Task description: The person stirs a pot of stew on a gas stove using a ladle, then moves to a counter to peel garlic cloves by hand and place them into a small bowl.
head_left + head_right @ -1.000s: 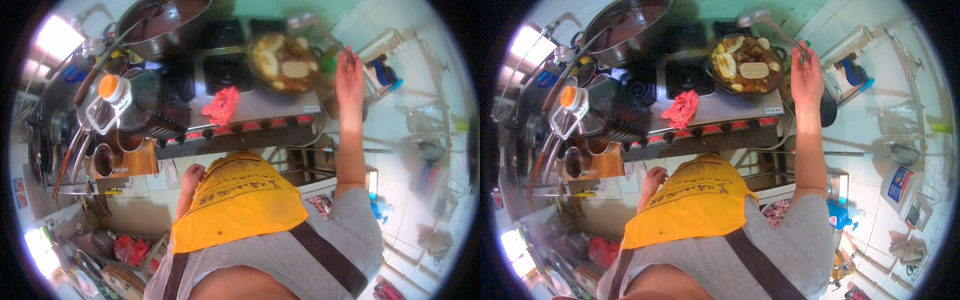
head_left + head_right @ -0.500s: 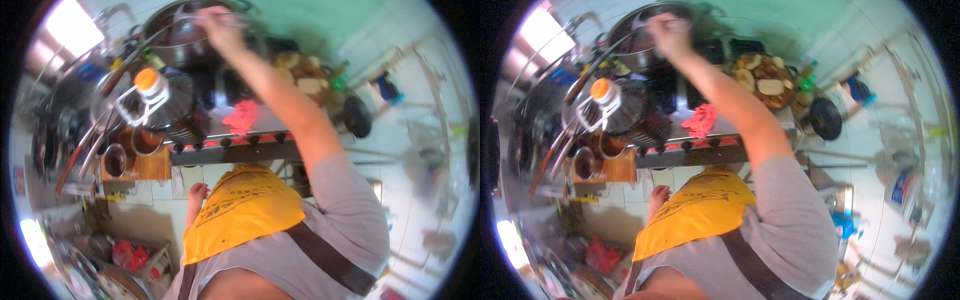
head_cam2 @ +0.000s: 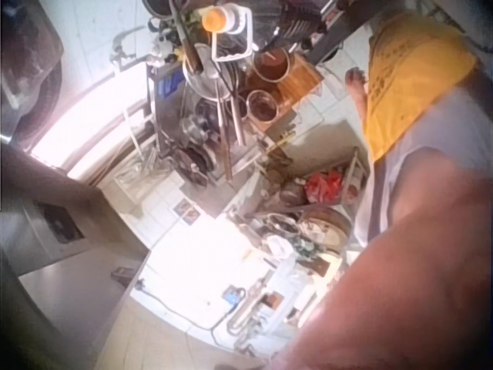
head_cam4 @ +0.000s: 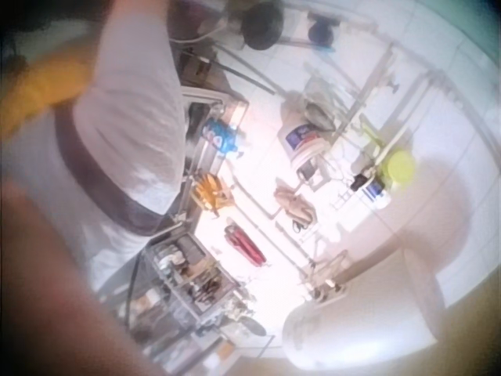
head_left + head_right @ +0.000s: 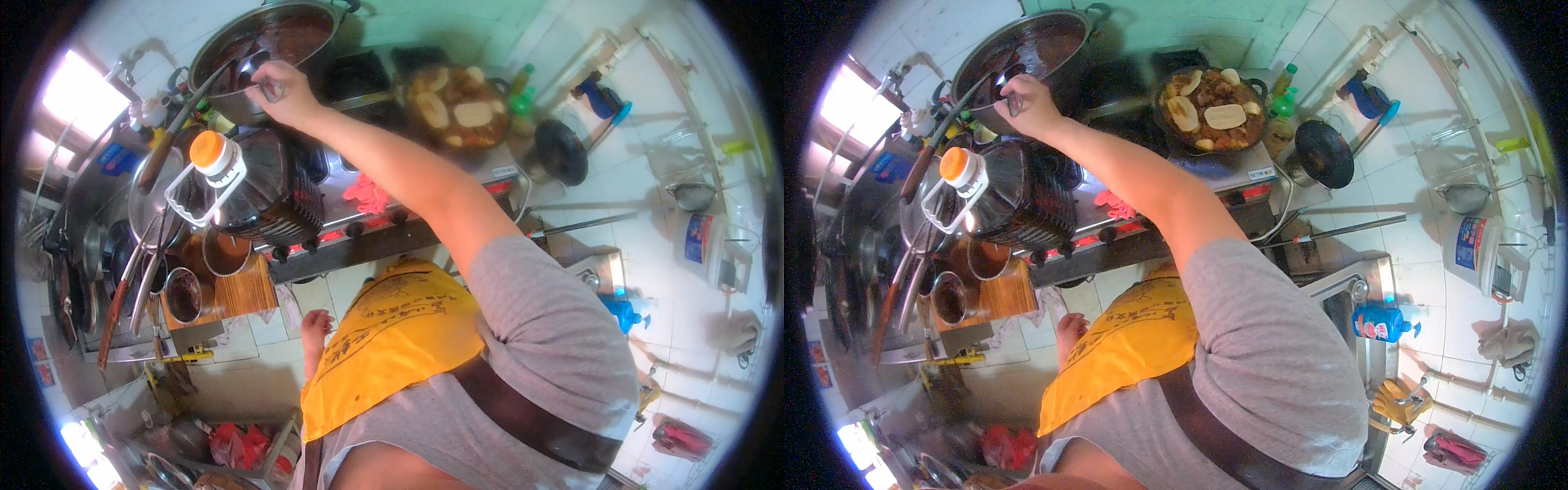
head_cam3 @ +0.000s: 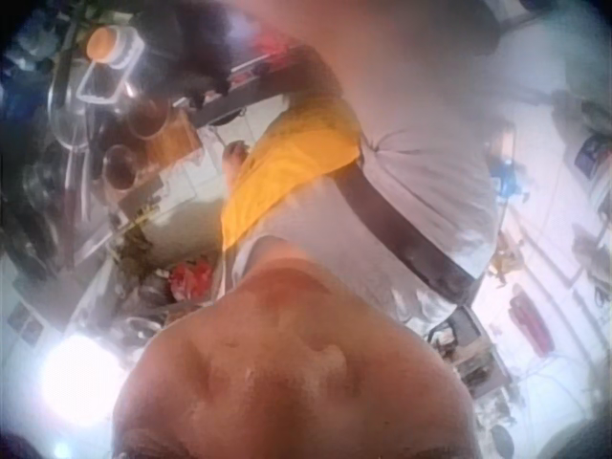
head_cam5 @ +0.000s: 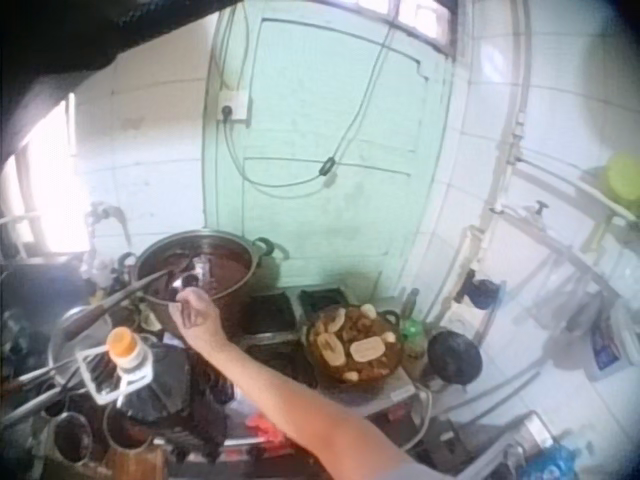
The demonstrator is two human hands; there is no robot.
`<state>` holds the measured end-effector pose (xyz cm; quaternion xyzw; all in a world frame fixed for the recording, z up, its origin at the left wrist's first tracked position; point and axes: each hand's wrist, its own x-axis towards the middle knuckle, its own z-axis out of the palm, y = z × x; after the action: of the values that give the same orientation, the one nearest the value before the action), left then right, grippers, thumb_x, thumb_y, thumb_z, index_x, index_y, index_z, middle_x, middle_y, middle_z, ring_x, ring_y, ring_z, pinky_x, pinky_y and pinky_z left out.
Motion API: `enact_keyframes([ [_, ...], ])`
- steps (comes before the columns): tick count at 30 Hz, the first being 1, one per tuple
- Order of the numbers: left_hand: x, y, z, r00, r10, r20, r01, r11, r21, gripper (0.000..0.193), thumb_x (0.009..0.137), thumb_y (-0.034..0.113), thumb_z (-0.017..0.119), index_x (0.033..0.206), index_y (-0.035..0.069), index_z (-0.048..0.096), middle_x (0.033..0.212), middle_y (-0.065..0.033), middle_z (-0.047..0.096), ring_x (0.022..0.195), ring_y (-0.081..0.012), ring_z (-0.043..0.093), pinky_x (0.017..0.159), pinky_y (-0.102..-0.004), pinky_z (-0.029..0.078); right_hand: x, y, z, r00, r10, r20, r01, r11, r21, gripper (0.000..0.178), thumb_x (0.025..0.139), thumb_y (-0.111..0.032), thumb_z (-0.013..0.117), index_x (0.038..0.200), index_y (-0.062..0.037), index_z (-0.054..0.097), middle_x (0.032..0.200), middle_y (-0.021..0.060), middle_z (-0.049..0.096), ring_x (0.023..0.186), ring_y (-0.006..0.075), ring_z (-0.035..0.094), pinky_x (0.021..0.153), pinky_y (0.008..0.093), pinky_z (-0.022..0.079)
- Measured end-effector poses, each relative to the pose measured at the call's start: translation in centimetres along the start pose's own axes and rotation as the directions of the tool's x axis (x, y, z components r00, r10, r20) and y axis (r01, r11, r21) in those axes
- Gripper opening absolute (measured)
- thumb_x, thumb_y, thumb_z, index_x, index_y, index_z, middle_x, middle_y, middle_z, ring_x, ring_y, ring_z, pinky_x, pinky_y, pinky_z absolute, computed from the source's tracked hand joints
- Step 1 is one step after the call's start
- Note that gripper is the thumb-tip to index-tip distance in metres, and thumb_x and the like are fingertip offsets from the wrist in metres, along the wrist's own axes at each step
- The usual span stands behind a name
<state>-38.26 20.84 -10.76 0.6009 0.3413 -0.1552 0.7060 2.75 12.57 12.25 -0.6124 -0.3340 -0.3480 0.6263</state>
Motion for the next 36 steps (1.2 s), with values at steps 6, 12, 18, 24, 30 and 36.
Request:
enact_keyframes([
  [6,0.6,0.2,0.1,1.0,0.004,-0.002,-0.004,1.0,-0.018,0.012,0.085,0.014,0.055,0.089,0.003,0.059,0.071,-0.0044,0.061,0.055,-0.008,0.049,0.05,-0.0208,0.041,-1.5,0.0,-2.0,0.991,0.044,0.128,-0.022,0.986,-0.168,0.026,0.063,-0.008,0.071,0.086,-0.0079,0.061,0.086,0.0137,0.057,0.082,0.0305,0.056,0.071,0.0355,0.047],
  [12,0.1,-0.6,-0.4,1.0,-0.023,0.019,0.022,0.998,0.055,0.013,0.085,0.014,0.055,0.089,0.002,0.058,0.071,-0.0048,0.061,0.055,-0.008,0.049,0.05,-0.0209,0.041,-2.2,-1.8,-3.1,0.952,0.23,0.2,-0.18,0.954,-0.24,0.042,0.065,-0.002,0.064,0.106,-0.0115,0.061,0.101,0.0157,0.054,0.087,0.0282,0.058,0.076,0.0342,0.048],
  [18,-0.8,-1.1,-0.9,1.0,0.01,0.028,-0.011,0.999,0.042,0.013,0.084,0.014,0.055,0.089,0.002,0.058,0.072,-0.0052,0.061,0.056,-0.008,0.05,0.049,-0.0206,0.041,-2.3,-4.4,-5.8,0.93,0.305,0.203,-0.263,0.942,-0.209,0.054,0.066,0.005,0.057,0.118,-0.0079,0.053,0.108,0.0173,0.052,0.071,0.0235,0.062,0.069,0.0297,0.051],
  [24,-1.8,-1.1,-0.7,1.0,-0.003,0.024,0.001,0.995,0.098,0.012,0.083,0.013,0.055,0.088,0.002,0.058,0.072,-0.0054,0.061,0.056,-0.0084,0.05,0.049,-0.0206,0.041,-1.5,-6.4,-8.0,0.902,0.319,0.291,-0.26,0.94,-0.222,0.051,0.072,0.0,0.06,0.121,-0.0111,0.051,0.116,0.014,0.051,0.081,0.0174,0.064,0.072,0.0279,0.05],
  [30,-3.3,-2.5,-0.2,0.998,0.0,-0.055,0.002,0.999,0.036,0.013,0.084,0.014,0.055,0.087,0.002,0.058,0.072,-0.005,0.061,0.056,-0.0085,0.05,0.05,-0.0213,0.042,-1.7,-8.1,-11.2,0.862,0.446,0.242,-0.424,0.895,-0.141,0.041,0.078,-0.002,0.06,0.118,-0.0057,0.052,0.11,0.0125,0.058,0.084,0.0167,0.064,0.074,0.0273,0.05],
  [36,-9.1,-5.2,3.6,0.986,0.038,-0.161,0.013,0.952,0.307,0.021,0.084,0.017,0.056,0.094,-0.001,0.06,0.08,-0.0077,0.063,0.069,-0.0129,0.056,0.062,-0.0256,0.046,-9.9,-12.2,-16.3,0.549,0.624,0.556,-0.808,0.565,0.165,0.018,0.085,-0.002,0.054,0.103,-0.0018,0.055,0.093,0.0068,0.061,0.078,0.0139,0.061,0.069,0.0251,0.05],
])
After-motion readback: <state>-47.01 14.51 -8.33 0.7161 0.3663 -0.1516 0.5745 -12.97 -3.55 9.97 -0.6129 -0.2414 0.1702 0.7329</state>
